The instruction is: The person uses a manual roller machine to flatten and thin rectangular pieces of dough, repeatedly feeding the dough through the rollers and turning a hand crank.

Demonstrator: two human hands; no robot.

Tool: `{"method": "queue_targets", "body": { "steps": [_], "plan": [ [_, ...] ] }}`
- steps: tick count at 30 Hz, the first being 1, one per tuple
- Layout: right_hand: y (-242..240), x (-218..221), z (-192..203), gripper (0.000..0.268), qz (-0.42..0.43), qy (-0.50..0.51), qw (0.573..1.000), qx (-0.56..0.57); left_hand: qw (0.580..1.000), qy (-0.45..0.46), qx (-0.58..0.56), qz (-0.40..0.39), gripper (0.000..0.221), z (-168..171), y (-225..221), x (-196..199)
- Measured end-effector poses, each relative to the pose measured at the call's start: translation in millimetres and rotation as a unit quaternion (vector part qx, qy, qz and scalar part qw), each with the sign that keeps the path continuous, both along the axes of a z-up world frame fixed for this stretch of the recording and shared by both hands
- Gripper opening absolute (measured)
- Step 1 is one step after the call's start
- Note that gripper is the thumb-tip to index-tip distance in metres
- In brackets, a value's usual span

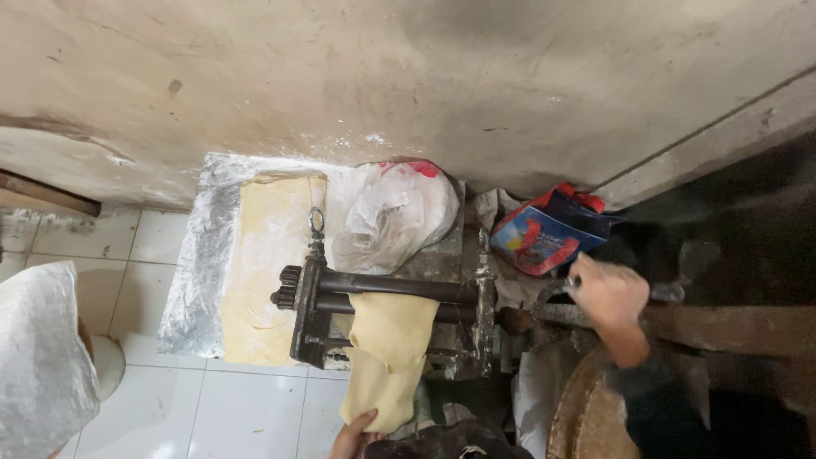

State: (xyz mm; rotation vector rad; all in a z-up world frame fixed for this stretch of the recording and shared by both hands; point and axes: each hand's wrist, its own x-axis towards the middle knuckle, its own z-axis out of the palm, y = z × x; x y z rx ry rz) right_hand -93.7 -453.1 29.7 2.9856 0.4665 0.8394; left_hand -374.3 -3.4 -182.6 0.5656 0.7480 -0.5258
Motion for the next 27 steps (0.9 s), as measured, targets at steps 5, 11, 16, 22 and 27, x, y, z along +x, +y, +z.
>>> {"method": "queue_targets", "body": {
  "steps": [5,11,16,22,27],
  "plan": [
    [34,109,-138,0.013,-0.024,0.245,0.969,-0.032,0.997,0.048,-0.024,0.057,0.068,1,2,-9],
    [52,-112,-186,0.029,-0.014,0.420,0.906,0.044,0.995,0.018,-0.096,-0.008,0.066,-7,27,-7],
    [20,-206,-74,0.034,-0.073,0.393,0.915,0.049,0.997,0.051,-0.057,-0.023,0.065,4,35,-2],
    [19,-94,19,0.021,-0.091,0.115,0.989,-0.034,0.997,0.037,-0.061,-0.012,0.064,14,31,7],
    [23,7,31,0.010,0.015,-0.054,0.998,-0.005,0.999,0.021,-0.047,0.007,0.065,13,22,-2]
  ]
}}
